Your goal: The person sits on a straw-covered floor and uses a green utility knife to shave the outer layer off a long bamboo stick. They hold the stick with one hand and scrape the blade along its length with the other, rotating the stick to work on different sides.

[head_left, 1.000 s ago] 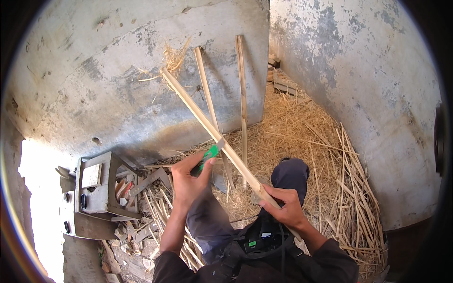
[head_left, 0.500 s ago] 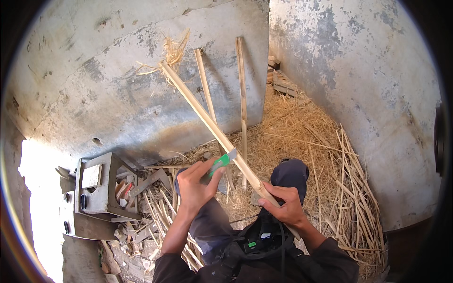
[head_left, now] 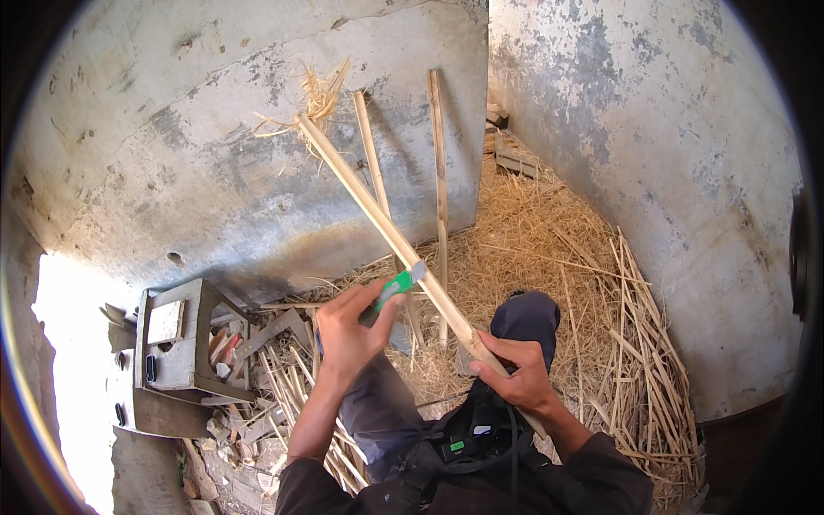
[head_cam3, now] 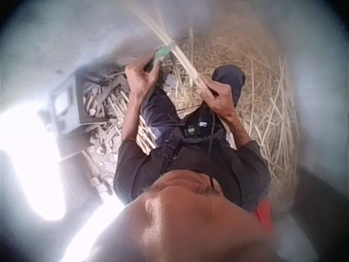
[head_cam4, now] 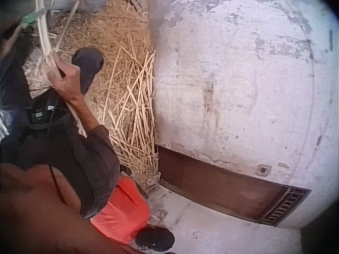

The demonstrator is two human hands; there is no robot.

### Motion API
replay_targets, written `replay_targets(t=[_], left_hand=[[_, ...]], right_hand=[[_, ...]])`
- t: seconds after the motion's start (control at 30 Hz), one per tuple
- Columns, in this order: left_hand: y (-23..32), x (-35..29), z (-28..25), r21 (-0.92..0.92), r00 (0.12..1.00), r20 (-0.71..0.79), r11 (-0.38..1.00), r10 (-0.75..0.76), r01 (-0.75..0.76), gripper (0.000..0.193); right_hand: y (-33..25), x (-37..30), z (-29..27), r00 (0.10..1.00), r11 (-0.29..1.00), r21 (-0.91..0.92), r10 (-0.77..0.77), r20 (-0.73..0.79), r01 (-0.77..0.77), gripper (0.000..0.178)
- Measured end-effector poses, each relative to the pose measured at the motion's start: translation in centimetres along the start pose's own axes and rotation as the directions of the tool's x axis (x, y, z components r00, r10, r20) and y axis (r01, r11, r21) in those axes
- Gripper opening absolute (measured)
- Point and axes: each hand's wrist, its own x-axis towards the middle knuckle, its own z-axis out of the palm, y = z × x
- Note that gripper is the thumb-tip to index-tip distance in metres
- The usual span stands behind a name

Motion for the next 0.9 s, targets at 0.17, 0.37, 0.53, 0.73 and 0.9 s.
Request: replay_targets(t=[0.17,0.37,0.53,0.73,0.9], left_hand=[[-3.1,2.8,-1.6,0.058,0.99,-0.103,0.993,-0.096,0.103,0.023],[-3.7,2.9,-1.6,0.026,0.996,-0.092,0.999,-0.018,0.021,0.024],[-4.1,0.6,-0.8,-0.176,0.973,0.02,0.957,-0.229,0.229,0.029],[-2.6,-3.8,1.3,-0.677,0.803,0.325,0.47,-0.5,0.566,0.045],[-1.7,-6.5,4.7,-0.669,0.853,0.349,0.534,-0.387,0.516,0.029]], right_hand=[[1.1,-1.6,0.7,0.999,0.998,0.051,-0.04,0.0,0.04,0.054],[0.8,-1.6,0.2,0.997,0.996,0.065,0.056,0.051,-0.059,0.054],[0.8,-1.0,0.1,0.997,0.998,0.047,0.046,0.057,-0.048,0.055],[1.2,0.3,0.3,1.0,1.0,-0.016,0.001,0.001,-0.001,0.057],[1.9,1.6,0.4,0.998,0.998,-0.028,-0.064,-0.006,0.063,0.057]])
